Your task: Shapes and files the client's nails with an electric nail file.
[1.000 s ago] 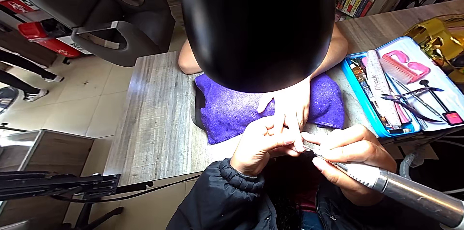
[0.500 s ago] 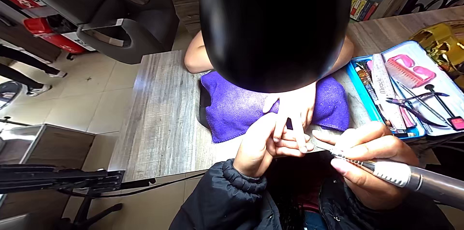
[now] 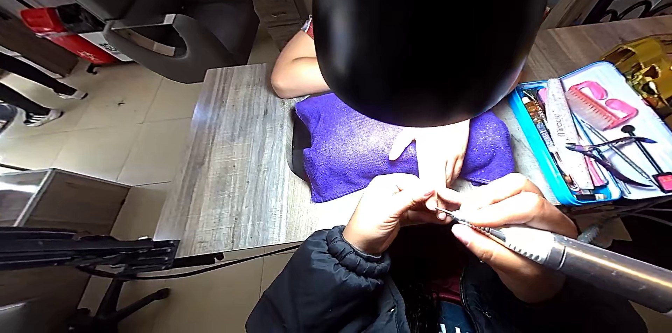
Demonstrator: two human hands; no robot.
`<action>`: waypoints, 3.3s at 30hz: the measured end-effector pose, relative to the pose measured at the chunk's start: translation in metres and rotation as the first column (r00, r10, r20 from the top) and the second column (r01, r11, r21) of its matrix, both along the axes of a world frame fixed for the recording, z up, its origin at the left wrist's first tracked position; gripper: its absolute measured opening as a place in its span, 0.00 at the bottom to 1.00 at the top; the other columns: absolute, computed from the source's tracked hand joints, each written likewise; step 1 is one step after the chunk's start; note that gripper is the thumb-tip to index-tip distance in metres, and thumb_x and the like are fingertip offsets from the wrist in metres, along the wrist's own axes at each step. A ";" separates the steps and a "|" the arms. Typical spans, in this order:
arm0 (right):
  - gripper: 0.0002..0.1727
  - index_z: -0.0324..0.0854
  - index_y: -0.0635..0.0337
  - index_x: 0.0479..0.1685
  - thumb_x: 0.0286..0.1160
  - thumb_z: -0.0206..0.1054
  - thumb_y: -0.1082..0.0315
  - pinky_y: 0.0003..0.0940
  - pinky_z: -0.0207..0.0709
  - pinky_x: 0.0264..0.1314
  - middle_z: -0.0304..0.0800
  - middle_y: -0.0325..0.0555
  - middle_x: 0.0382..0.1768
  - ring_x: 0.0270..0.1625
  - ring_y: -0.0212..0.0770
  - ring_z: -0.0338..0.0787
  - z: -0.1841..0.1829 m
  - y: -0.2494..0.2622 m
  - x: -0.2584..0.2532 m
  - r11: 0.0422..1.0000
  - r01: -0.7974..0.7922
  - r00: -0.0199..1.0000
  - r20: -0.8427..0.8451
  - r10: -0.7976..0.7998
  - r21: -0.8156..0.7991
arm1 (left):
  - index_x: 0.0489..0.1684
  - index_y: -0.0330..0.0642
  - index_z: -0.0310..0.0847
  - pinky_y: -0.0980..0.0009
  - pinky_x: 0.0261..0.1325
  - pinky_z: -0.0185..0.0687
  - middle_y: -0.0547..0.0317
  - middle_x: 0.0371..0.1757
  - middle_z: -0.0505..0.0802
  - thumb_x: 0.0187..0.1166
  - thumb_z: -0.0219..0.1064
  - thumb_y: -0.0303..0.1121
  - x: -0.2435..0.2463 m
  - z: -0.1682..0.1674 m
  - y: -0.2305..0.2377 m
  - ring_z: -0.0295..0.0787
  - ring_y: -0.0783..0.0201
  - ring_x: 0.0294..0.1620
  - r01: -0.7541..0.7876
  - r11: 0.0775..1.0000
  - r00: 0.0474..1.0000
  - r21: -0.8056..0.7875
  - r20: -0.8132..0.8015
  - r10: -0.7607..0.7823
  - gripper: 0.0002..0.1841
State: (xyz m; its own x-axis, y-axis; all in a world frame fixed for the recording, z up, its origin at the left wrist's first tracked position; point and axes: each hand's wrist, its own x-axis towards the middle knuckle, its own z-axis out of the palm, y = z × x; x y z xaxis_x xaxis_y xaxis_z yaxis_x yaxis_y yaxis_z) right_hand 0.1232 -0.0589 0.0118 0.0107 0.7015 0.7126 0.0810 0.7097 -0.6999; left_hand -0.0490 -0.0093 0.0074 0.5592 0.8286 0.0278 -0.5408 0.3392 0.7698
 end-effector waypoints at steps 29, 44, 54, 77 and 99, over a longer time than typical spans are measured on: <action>0.11 0.89 0.51 0.40 0.58 0.79 0.73 0.20 0.88 0.55 0.84 0.32 0.43 0.51 0.27 0.88 -0.003 0.000 -0.004 0.995 0.099 0.994 0.046 -0.100 0.024 | 0.31 0.36 0.93 0.70 0.43 0.95 0.53 0.29 0.97 0.82 0.61 0.20 0.000 0.001 0.000 0.97 0.66 0.32 0.007 1.000 1.000 -0.027 0.031 -0.006 0.13; 0.08 0.86 0.54 0.39 0.63 0.78 0.72 0.26 0.90 0.59 0.85 0.34 0.45 0.53 0.29 0.89 -0.004 0.001 -0.002 0.989 0.096 0.986 0.126 -0.110 0.111 | 0.33 0.35 0.92 0.71 0.45 0.94 0.53 0.31 0.97 0.84 0.59 0.22 -0.001 -0.003 0.001 0.97 0.67 0.33 0.048 0.999 0.997 -0.015 0.060 -0.047 0.14; 0.08 0.85 0.53 0.37 0.62 0.77 0.73 0.24 0.90 0.58 0.85 0.34 0.45 0.54 0.28 0.90 -0.005 0.001 -0.003 0.984 0.130 0.983 0.113 -0.143 0.119 | 0.34 0.35 0.92 0.72 0.45 0.94 0.53 0.32 0.97 0.84 0.58 0.23 -0.002 -0.003 0.002 0.97 0.67 0.34 0.068 0.998 0.994 0.002 0.086 -0.068 0.14; 0.08 0.87 0.54 0.39 0.64 0.77 0.72 0.24 0.89 0.59 0.86 0.35 0.46 0.55 0.29 0.89 -0.006 0.001 -0.002 0.987 0.109 0.985 0.118 -0.123 0.120 | 0.34 0.35 0.92 0.71 0.46 0.94 0.53 0.33 0.96 0.84 0.60 0.24 -0.003 -0.007 0.003 0.97 0.66 0.36 0.085 0.996 0.990 0.013 0.109 -0.086 0.13; 0.09 0.85 0.54 0.38 0.62 0.77 0.73 0.26 0.91 0.58 0.84 0.35 0.45 0.53 0.29 0.90 -0.008 0.000 -0.001 0.987 0.110 0.987 0.106 -0.122 0.116 | 0.36 0.34 0.93 0.70 0.47 0.93 0.53 0.33 0.97 0.85 0.58 0.24 -0.002 -0.004 0.004 0.97 0.66 0.36 0.101 0.995 0.987 0.011 0.122 -0.101 0.14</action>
State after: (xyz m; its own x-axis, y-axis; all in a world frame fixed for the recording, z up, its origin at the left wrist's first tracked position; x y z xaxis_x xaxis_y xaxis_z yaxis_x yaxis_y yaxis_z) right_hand 0.1221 -0.0589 0.0043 0.0028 0.6182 0.7860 0.2409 0.7625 -0.6005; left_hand -0.0508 -0.0058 0.0034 0.6321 0.7677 0.1052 -0.5942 0.3931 0.7017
